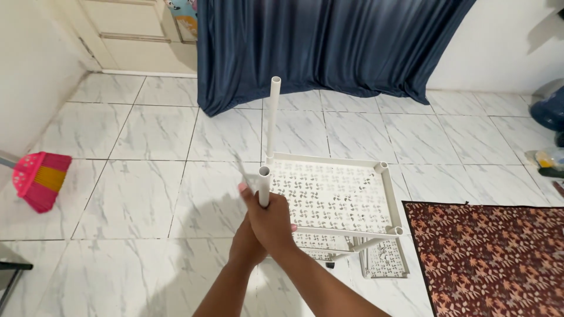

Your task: The person disassembles a white plastic three-tier storage rack by hand. They remove the top tray, then detach the vertical support poles from the tray corners one by one, placing the poles on the floor. The person repeats this process for the middle and bottom trays, leaving the rack fully disassembled into trays and poles.

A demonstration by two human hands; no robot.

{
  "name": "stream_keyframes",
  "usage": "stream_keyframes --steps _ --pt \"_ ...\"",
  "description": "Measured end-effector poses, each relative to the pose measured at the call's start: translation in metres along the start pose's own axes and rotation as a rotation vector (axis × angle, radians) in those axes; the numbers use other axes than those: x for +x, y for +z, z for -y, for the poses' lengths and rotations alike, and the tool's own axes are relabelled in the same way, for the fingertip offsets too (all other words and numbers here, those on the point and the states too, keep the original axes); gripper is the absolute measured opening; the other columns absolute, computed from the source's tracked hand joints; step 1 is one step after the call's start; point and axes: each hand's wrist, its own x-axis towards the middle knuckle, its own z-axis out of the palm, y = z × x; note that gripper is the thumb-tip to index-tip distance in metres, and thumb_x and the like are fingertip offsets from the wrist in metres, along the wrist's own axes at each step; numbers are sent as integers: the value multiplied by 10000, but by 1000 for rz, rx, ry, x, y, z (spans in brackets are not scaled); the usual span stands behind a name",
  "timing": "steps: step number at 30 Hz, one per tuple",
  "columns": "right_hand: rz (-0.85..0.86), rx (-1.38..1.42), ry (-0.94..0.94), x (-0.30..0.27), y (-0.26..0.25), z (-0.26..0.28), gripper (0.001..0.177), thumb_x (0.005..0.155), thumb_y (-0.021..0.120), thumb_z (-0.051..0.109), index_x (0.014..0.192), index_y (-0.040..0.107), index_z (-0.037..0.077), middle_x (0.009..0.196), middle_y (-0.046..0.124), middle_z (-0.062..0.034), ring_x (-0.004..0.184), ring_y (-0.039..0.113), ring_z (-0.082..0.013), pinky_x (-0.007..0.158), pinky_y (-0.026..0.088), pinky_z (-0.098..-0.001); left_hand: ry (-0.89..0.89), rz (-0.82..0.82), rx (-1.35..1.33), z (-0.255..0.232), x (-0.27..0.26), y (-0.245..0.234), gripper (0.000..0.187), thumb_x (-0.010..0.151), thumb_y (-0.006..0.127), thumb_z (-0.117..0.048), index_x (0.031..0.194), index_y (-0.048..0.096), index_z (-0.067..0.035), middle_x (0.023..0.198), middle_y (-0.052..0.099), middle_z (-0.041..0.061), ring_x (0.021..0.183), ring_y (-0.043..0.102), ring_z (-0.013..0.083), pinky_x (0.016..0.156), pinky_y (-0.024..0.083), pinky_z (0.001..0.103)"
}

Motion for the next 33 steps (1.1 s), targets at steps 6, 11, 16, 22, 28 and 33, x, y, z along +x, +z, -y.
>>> stream_keyframes --steps 6,11,16,22,28,33 --pt "543 77 -112 22 -24 3 518 955 696 317 573 530 8 497 482 22 482 429 -107 480 353 -356 -63 -4 15 -5 -5 -5 635 882 622 -462 1444 464 -212 1371 642 -8 1255 623 254 975 511 432" --pt "-64 90 -96 0 10 -3 587 1020 623 339 554 466 17 465 418 15 470 345 -97 450 275 -352 -166 34 32 -5 -6 -1 656 839 640 -494 1413 505 -209 1318 676 -1 1226 645 252 979 514 430" --pt "85 107 -100 8 3 -7 540 983 662 287 536 503 30 456 449 15 462 374 -92 455 304 -341 -183 40 26 3 -5 -1 678 795 658 -525 1383 545 -205 1266 710 6 1197 668 250 983 516 429" --pt "392 107 -194 8 -32 -8 533 1011 658 243 544 495 46 475 442 33 458 368 -79 438 290 -331 -149 4 70 -1 -8 4 582 895 502 -501 1378 579 -185 1216 737 54 1159 680 289 962 525 454" --pt "-205 142 -249 -6 14 39 503 1007 607 257 567 556 20 425 479 -34 381 445 -139 409 308 -358 -208 96 175 -10 -8 -2 794 784 680 -705 1357 596 -162 1300 705 85 1296 617 267 1068 485 414" --pt "-25 57 -221 10 -10 83 516 984 661 303 606 584 -40 473 525 -105 445 472 -188 441 374 -380 40 -44 520 -5 8 -7 866 816 737 -647 1476 463 -159 1543 407 203 1452 347 420 1121 350 565"
